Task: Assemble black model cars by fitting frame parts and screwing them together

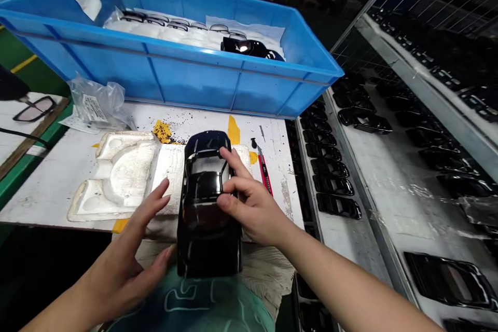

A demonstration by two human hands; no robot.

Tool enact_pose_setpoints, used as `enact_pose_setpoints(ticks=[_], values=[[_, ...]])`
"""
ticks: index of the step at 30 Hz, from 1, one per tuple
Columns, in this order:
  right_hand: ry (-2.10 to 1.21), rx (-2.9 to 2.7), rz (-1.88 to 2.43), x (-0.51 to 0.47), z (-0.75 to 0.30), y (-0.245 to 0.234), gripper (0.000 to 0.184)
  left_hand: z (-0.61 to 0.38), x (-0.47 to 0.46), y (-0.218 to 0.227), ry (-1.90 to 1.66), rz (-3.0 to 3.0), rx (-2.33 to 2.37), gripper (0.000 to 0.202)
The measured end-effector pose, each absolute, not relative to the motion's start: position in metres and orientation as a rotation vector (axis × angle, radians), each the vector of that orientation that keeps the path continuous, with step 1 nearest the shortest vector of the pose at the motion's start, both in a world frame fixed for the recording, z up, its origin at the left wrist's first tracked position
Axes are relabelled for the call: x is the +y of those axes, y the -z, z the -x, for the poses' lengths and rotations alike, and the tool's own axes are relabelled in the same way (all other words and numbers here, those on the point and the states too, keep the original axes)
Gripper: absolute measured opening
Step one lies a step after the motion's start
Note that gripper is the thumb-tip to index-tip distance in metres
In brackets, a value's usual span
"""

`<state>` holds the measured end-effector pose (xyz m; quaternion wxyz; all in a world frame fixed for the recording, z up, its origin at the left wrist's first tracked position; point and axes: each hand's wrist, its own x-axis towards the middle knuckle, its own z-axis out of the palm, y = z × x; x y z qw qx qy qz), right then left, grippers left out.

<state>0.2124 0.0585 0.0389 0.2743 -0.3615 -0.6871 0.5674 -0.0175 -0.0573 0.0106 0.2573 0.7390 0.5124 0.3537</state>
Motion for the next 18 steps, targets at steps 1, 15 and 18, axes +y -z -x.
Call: enact_pose_setpoints(ticks=[1,15,18], values=[[-1.493,-1.841,0.945,0.064,-0.211,-0.031,0.018,0.016,-0.055,-0.013,-0.984,-1.942,1.413,0.069],[-1.323,-2.140,1.210,0.098,-0.205,-0.022,0.027,-0.016,0.009,0.005,-0.862,-1.665,1.764,0.078],[-1.198,-2.283,1.377,0.109,-0.198,-0.036,0.050,-0.019,0.010,0.005,-0.912,-1.702,1.735,0.071]])
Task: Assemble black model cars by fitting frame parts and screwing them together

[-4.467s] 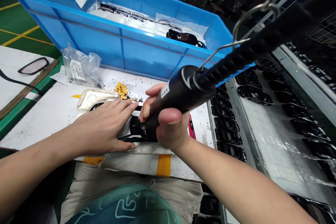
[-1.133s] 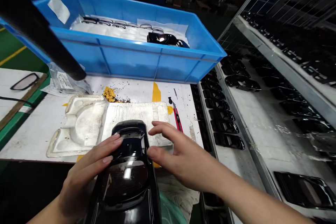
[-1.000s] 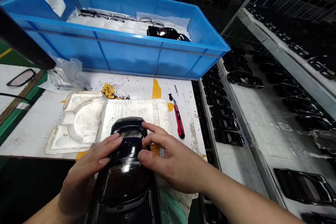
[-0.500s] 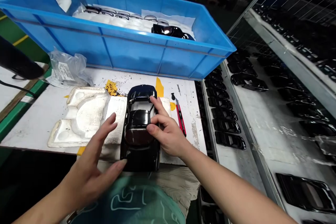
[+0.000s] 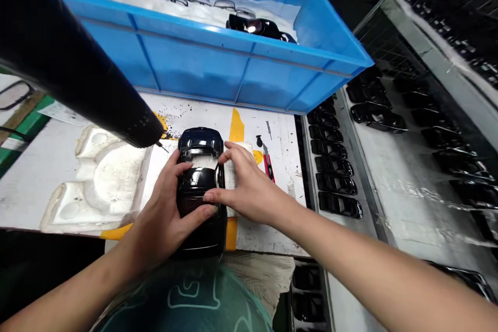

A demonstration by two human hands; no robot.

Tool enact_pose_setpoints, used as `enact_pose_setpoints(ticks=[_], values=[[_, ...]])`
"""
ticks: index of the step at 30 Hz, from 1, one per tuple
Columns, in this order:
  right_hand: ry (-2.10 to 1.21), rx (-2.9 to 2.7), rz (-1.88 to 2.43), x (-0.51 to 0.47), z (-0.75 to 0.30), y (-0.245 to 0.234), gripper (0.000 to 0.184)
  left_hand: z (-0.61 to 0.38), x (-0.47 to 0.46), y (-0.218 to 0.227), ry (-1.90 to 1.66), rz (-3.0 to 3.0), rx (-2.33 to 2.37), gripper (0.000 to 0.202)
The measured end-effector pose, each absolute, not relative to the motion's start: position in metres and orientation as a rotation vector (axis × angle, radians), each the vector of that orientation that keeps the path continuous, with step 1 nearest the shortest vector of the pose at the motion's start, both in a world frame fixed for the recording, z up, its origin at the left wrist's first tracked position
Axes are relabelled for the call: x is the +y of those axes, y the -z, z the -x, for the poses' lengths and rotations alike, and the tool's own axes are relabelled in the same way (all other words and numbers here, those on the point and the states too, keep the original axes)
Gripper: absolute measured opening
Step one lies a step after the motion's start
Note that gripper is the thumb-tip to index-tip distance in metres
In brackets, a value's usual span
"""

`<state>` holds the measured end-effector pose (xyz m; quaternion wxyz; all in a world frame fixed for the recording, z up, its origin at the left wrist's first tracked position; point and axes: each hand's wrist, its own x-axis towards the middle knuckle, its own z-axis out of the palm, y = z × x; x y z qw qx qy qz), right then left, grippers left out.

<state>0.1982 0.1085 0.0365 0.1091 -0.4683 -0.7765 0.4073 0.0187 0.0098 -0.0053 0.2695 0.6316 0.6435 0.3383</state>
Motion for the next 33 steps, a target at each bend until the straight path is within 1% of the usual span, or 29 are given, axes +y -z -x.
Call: enact_pose_setpoints(ticks=[1,2,3,7,10,15,20,23,27,30,33], values=[[-1.209,-2.391,1.396,0.113,-0.194,-0.042,0.061,-0.019,0.010,0.005,-0.913,-1.703,1.729,0.070],[-1.244,-2.510,1.398,0.118,-0.189,-0.048,0.066,-0.020,0.011,0.005,-0.902,-1.699,1.726,0.070],[-1.287,-2.628,1.392,0.123,-0.183,-0.054,0.065,-0.020,0.011,0.005,-0.886,-1.692,1.725,0.070],[-1.362,-2.951,1.436,0.140,-0.159,-0.073,0.045,-0.021,0.012,0.003,-0.785,-1.625,1.771,0.072],[-1.379,-3.048,1.493,0.147,-0.148,-0.081,0.040,-0.021,0.013,0.002,-0.747,-1.605,1.781,0.067],[-1.501,-3.013,1.476,0.154,-0.148,-0.074,0.034,-0.020,0.014,0.004,-0.780,-1.674,1.758,0.059],[-1.600,-2.680,1.428,0.148,-0.158,-0.050,0.027,-0.021,0.014,0.005,-0.800,-1.661,1.739,0.057],[-1.580,-2.610,1.408,0.147,-0.158,-0.047,0.030,-0.021,0.014,0.007,-0.815,-1.658,1.728,0.056],[-1.487,-2.799,1.479,0.151,-0.153,-0.056,0.030,-0.019,0.015,0.006,-0.787,-1.645,1.717,0.060],[-1.407,-2.900,1.461,0.154,-0.148,-0.063,0.042,-0.017,0.016,0.003,-0.756,-1.596,1.722,0.068],[-1.346,-2.971,1.508,0.153,-0.142,-0.068,0.048,-0.016,0.016,0.001,-0.763,-1.586,1.713,0.068]])
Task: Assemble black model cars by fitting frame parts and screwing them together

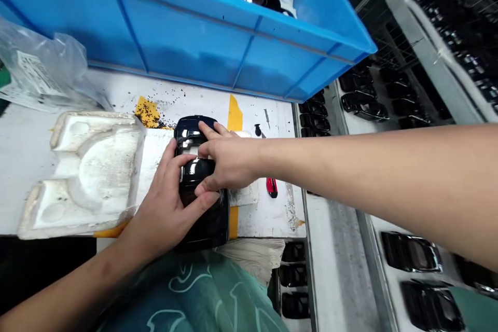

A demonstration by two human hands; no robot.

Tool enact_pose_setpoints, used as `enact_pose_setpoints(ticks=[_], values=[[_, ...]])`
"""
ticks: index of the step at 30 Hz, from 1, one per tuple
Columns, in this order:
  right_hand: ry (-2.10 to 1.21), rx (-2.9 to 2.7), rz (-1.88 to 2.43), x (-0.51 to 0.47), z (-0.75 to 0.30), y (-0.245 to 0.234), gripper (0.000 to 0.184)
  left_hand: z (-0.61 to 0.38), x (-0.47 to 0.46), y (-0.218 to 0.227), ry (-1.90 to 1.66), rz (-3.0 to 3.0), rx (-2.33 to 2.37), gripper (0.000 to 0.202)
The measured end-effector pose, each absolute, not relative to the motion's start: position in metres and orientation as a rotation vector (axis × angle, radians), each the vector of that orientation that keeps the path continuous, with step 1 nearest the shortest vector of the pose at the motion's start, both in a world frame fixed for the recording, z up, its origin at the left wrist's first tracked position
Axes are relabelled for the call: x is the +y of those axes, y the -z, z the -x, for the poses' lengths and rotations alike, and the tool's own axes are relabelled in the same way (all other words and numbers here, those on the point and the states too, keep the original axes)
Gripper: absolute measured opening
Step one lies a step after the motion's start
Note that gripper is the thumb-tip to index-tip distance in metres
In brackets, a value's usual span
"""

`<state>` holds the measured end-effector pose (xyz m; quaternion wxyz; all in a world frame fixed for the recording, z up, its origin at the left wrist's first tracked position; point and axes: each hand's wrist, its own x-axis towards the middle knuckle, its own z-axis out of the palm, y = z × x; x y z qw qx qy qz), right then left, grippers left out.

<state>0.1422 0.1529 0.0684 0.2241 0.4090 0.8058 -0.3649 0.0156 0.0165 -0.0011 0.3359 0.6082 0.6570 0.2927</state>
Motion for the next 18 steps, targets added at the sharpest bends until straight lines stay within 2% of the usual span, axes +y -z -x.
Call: enact_pose_setpoints(ticks=[6,10,18], values=[[0.923,2.159,-1.191,0.147,-0.128,-0.080,0.051,-0.017,0.016,0.004,-0.791,-1.612,1.707,0.064],[0.911,2.092,-1.169,0.148,-0.122,-0.081,0.040,-0.018,0.016,0.005,-0.800,-1.644,1.688,0.056],[0.911,2.107,-1.171,0.144,-0.125,-0.076,0.036,-0.019,0.013,0.008,-0.819,-1.675,1.696,0.051]])
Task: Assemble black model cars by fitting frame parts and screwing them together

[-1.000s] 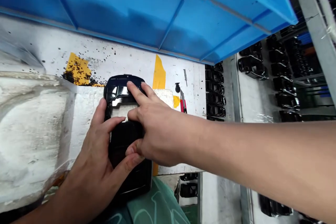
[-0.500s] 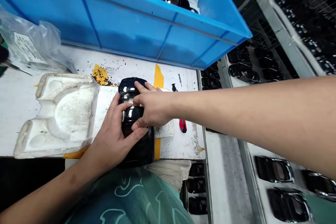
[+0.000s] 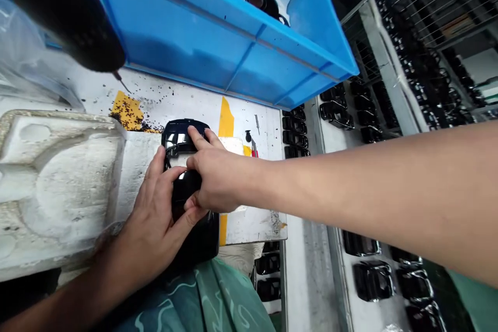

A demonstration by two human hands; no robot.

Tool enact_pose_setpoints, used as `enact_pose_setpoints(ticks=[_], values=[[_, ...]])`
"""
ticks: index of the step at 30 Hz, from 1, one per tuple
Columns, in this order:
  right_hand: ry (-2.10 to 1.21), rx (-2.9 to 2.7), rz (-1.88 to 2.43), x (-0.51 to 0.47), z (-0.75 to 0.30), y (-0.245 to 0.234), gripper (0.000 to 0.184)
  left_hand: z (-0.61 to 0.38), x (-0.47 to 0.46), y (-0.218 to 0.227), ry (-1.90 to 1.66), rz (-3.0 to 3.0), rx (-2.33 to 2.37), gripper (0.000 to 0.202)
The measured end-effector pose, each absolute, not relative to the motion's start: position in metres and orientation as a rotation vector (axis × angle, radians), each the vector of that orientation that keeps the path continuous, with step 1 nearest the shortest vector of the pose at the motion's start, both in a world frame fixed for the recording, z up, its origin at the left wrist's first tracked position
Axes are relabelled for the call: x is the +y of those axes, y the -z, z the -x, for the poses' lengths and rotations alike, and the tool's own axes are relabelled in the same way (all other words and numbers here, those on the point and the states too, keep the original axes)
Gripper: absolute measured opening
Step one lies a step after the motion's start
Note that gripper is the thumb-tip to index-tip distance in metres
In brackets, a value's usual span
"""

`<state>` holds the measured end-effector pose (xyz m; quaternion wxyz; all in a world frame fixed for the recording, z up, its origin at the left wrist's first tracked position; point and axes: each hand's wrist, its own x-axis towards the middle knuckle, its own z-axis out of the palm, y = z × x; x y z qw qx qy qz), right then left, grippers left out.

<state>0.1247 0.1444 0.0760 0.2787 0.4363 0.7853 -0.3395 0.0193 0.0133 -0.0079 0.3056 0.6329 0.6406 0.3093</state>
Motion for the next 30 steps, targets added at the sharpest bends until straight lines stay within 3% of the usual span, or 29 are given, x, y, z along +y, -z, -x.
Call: enact_pose_setpoints(ticks=[10,15,24,30], values=[[0.971,2.206,-1.131,0.150,-0.133,-0.074,0.055,-0.014,0.017,0.007,-0.848,-1.604,1.669,0.064],[0.900,2.095,-1.201,0.145,-0.118,-0.081,0.039,-0.014,0.016,0.006,-0.860,-1.614,1.663,0.060],[0.985,2.053,-1.301,0.140,-0.109,-0.077,0.031,-0.016,0.012,0.010,-0.873,-1.729,1.664,0.055],[0.912,2.123,-1.151,0.141,-0.122,-0.076,0.042,-0.013,0.015,0.012,-0.857,-1.684,1.643,0.055]])
